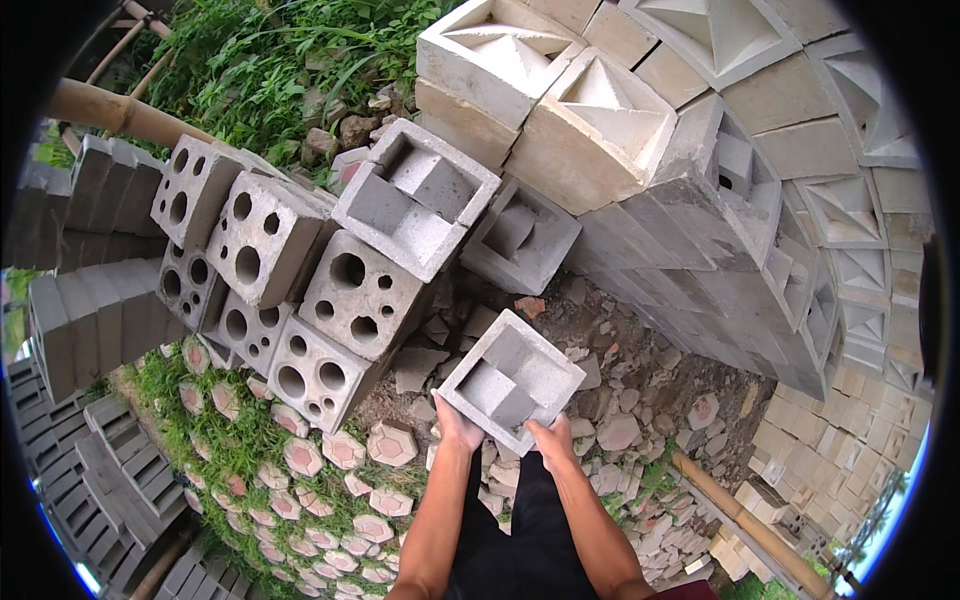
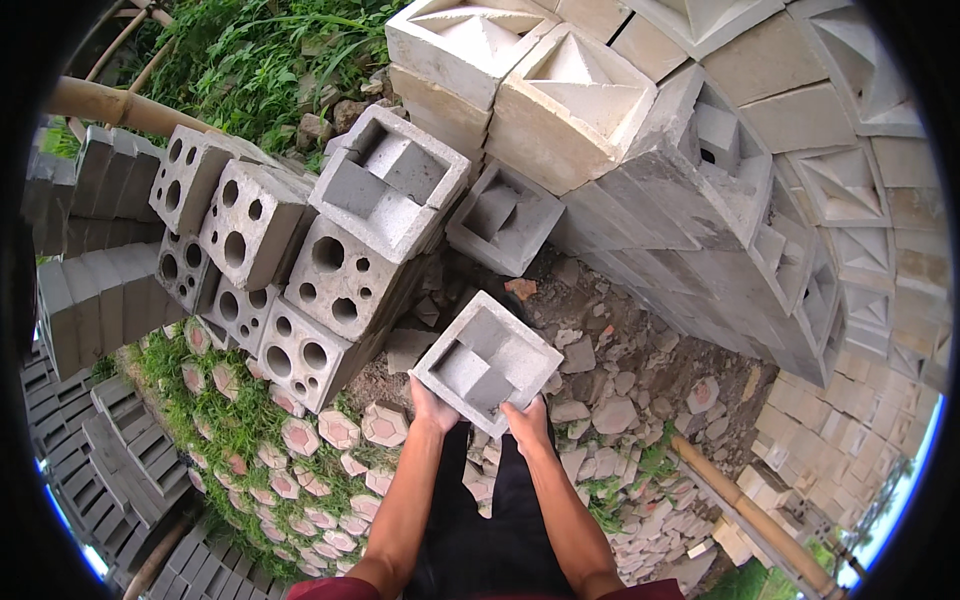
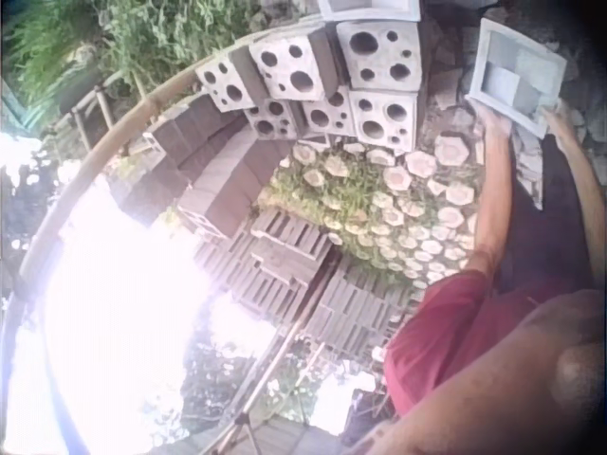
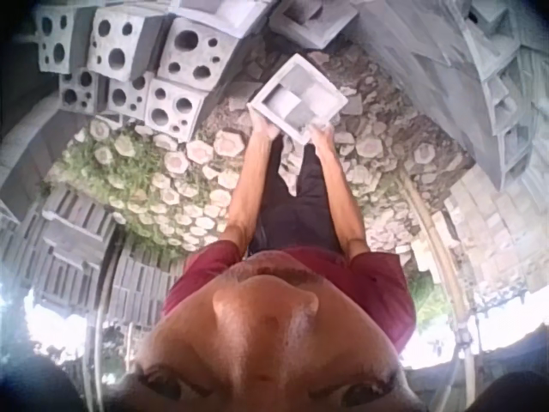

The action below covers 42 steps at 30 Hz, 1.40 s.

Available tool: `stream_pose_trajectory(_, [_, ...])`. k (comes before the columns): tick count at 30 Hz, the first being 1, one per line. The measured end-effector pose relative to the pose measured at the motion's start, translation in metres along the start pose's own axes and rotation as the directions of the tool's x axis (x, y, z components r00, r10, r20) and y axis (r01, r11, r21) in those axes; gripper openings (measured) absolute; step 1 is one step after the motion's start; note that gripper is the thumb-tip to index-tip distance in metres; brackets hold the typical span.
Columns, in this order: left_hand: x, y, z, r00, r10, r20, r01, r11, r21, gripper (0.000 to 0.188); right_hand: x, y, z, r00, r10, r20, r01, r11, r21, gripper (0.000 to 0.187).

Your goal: The person moves hollow concrete masonry blocks one at a time from a small pile on the ground and stacks them neatly onto larger existing stacks in a manufacturing yard.

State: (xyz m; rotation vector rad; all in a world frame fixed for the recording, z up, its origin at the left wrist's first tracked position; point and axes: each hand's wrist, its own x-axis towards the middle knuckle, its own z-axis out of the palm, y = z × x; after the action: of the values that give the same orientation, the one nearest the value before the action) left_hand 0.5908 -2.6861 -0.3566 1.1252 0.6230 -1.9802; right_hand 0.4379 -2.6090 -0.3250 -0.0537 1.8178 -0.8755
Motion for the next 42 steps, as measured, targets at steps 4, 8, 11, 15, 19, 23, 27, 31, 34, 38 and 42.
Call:
stream_pose_trajectory(4, [0.036, -0.008, 0.026, 0.995, 0.092, -0.036, -0.094, 0.995, -0.040, 0.084, 0.042, -0.026, -0.011, 0.998, -0.053, 0.037, 0.057, 0.991, -0.121, 0.041])
stream_pose_trajectory(8, [0.056, -0.009, 0.089, 0.988, 0.083, -0.134, -0.101, 0.986, -0.135, 0.094, 0.089, -0.071, -0.009, 0.996, -0.067, 0.059, 0.072, 0.994, -0.085, 0.043])
stream_pose_trajectory(11, [0.082, -0.002, 0.128, 0.989, 0.135, -0.056, -0.142, 0.977, -0.157, 0.095, 0.126, -0.110, 0.001, 0.988, -0.125, 0.090, 0.137, 0.982, -0.131, 0.042])
stream_pose_trajectory(15, [0.130, 0.008, 0.162, 0.985, 0.162, -0.056, -0.170, 0.968, -0.187, 0.091, 0.174, -0.159, 0.018, 0.972, -0.176, 0.153, 0.196, 0.972, -0.127, 0.043])
stream_pose_trajectory(19, [0.159, 0.009, 0.180, 0.987, 0.158, -0.021, -0.159, 0.965, -0.207, 0.090, 0.214, -0.169, 0.020, 0.950, -0.252, 0.186, 0.277, 0.953, -0.121, 0.046])
stream_pose_trajectory(23, [0.180, 0.011, 0.186, 0.975, 0.213, -0.066, -0.222, 0.955, -0.197, 0.084, 0.234, -0.178, 0.025, 0.955, -0.212, 0.207, 0.240, 0.963, -0.122, 0.047])
stream_pose_trajectory(27, [0.190, 0.009, 0.185, 0.963, 0.261, -0.068, -0.269, 0.948, -0.171, 0.080, 0.241, -0.178, 0.027, 0.956, -0.216, 0.200, 0.234, 0.969, -0.074, 0.042])
stream_pose_trajectory(31, [0.192, 0.007, 0.194, 0.947, 0.269, -0.178, -0.296, 0.943, -0.151, 0.073, 0.242, -0.180, 0.023, 0.971, -0.148, 0.188, 0.182, 0.967, -0.178, 0.049])
stream_pose_trajectory(34, [0.196, 0.005, 0.198, 0.923, 0.317, -0.220, -0.355, 0.920, -0.165, 0.072, 0.241, -0.181, 0.026, 0.962, -0.216, 0.170, 0.245, 0.954, -0.173, 0.050])
stream_pose_trajectory(38, [0.195, 0.010, 0.221, 0.900, 0.409, -0.150, -0.413, 0.911, 0.006, 0.067, 0.240, -0.184, 0.026, 0.959, -0.225, 0.174, 0.246, 0.963, -0.110, 0.049])
stream_pose_trajectory(42, [0.194, 0.012, 0.224, 0.908, 0.392, -0.148, -0.396, 0.918, 0.002, 0.064, 0.242, -0.180, 0.027, 0.963, -0.241, 0.124, 0.233, 0.970, 0.075, 0.069])
